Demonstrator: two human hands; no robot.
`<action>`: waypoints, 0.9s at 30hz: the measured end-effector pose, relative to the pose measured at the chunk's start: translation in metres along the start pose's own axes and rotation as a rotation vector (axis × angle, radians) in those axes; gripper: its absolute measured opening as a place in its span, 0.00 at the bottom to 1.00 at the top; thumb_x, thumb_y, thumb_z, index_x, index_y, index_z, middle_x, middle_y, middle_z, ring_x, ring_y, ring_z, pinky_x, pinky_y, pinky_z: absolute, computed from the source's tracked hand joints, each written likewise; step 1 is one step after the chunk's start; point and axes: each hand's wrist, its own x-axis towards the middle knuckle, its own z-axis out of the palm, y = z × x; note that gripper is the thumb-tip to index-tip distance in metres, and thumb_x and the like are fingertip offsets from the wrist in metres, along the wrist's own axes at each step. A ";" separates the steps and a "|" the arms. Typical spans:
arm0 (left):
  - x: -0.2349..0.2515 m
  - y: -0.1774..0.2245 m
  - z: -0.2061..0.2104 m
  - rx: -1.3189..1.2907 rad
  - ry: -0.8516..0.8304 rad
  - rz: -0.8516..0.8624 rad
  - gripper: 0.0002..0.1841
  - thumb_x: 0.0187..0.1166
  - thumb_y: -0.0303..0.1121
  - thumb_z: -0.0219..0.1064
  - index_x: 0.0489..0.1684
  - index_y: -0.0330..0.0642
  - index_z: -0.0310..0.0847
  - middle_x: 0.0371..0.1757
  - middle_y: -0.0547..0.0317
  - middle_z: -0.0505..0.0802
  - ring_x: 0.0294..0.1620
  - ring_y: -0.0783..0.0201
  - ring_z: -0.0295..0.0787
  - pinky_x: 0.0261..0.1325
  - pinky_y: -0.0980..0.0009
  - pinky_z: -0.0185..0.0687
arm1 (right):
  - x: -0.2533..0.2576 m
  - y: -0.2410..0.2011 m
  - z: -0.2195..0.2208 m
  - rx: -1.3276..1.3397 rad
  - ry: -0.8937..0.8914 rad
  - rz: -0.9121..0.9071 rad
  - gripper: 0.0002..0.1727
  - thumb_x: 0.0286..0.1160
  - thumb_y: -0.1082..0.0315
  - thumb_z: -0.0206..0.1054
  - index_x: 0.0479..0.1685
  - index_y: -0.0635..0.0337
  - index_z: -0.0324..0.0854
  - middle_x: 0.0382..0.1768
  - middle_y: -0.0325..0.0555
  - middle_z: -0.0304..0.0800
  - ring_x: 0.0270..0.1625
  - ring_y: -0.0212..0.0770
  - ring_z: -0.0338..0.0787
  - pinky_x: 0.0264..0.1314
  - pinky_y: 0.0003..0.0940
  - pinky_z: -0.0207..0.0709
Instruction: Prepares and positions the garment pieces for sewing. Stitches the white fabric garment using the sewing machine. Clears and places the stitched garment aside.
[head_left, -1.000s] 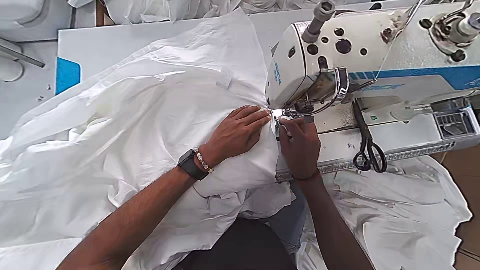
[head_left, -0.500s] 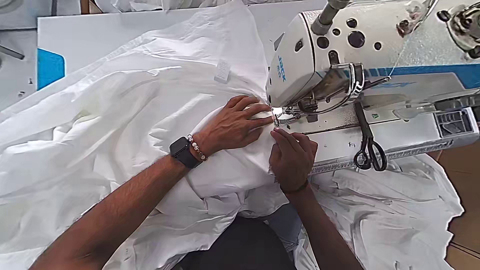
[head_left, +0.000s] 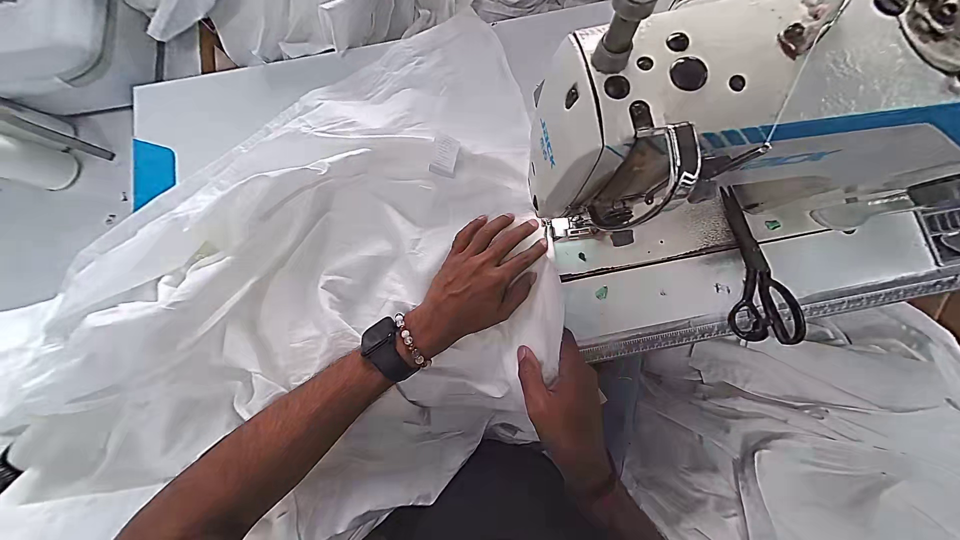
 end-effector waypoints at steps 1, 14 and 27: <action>0.000 0.000 -0.001 0.000 0.003 0.008 0.24 0.88 0.48 0.51 0.79 0.60 0.81 0.86 0.62 0.77 0.90 0.53 0.62 0.92 0.47 0.49 | -0.010 -0.001 0.003 0.076 0.036 0.007 0.22 0.77 0.60 0.66 0.63 0.67 0.82 0.32 0.37 0.94 0.32 0.25 0.92 0.35 0.26 0.89; 0.018 -0.019 -0.008 0.039 0.105 0.186 0.16 0.85 0.45 0.60 0.61 0.59 0.93 0.68 0.61 0.90 0.77 0.52 0.74 0.81 0.51 0.60 | 0.019 0.001 -0.003 -0.020 0.104 -0.045 0.22 0.82 0.62 0.60 0.68 0.64 0.86 0.29 0.36 0.94 0.25 0.24 0.88 0.25 0.25 0.83; 0.012 -0.020 -0.004 0.090 0.138 0.179 0.17 0.86 0.45 0.58 0.60 0.60 0.93 0.66 0.62 0.90 0.75 0.53 0.76 0.79 0.52 0.62 | 0.041 0.004 0.001 -0.155 0.159 -0.153 0.22 0.79 0.67 0.61 0.68 0.64 0.87 0.19 0.37 0.88 0.13 0.30 0.79 0.15 0.31 0.75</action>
